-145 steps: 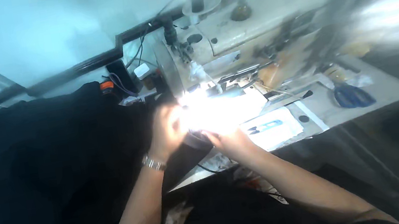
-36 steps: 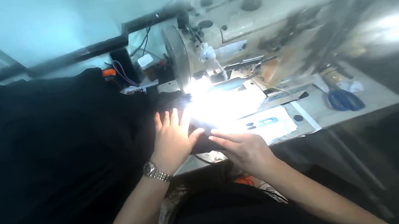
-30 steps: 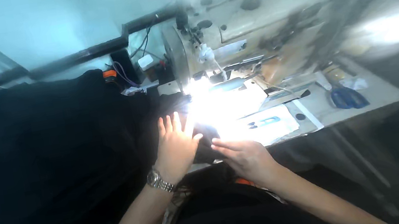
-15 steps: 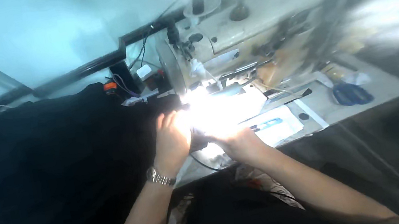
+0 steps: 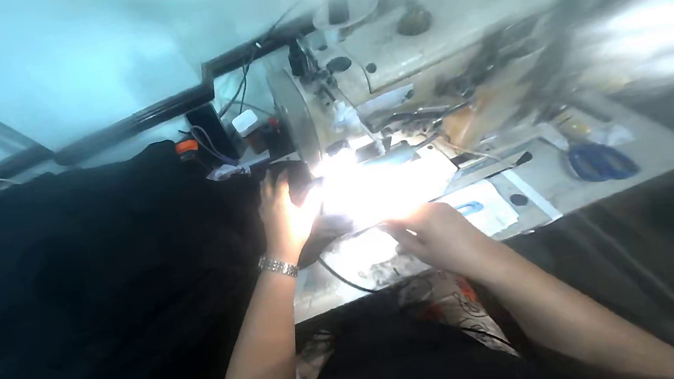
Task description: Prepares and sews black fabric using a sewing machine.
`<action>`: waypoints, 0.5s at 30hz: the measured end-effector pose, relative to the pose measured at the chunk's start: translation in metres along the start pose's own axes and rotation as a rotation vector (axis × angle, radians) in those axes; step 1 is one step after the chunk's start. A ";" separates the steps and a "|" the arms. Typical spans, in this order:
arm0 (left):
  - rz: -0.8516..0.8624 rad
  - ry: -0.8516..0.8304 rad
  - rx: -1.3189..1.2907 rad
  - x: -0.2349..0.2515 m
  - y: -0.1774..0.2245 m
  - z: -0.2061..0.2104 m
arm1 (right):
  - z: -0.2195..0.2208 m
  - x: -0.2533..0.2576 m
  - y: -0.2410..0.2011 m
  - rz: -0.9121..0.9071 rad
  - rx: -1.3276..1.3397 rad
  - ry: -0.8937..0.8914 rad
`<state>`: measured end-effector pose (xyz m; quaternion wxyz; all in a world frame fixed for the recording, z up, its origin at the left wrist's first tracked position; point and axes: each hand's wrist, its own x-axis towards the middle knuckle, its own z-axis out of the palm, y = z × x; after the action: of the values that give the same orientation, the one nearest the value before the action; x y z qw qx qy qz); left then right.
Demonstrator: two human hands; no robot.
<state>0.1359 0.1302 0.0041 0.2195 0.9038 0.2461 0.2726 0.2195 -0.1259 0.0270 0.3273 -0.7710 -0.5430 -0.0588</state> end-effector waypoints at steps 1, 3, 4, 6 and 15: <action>0.004 -0.003 -0.010 -0.001 -0.001 0.000 | -0.007 -0.005 0.004 0.026 0.025 0.015; 0.004 -0.003 -0.019 -0.002 -0.001 0.000 | -0.021 -0.012 0.015 0.035 0.080 0.086; -0.004 -0.008 -0.022 -0.001 0.000 0.000 | -0.029 -0.013 0.019 0.036 0.109 0.130; -0.010 -0.010 -0.025 -0.001 0.000 0.000 | -0.048 -0.014 0.024 0.026 0.162 0.231; -0.020 -0.016 -0.005 -0.003 0.000 0.001 | -0.133 -0.041 0.135 0.185 0.154 0.945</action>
<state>0.1341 0.1284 0.0020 0.2264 0.9029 0.2525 0.2640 0.3563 -0.2603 0.0530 0.5979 -0.6786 -0.2672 -0.3326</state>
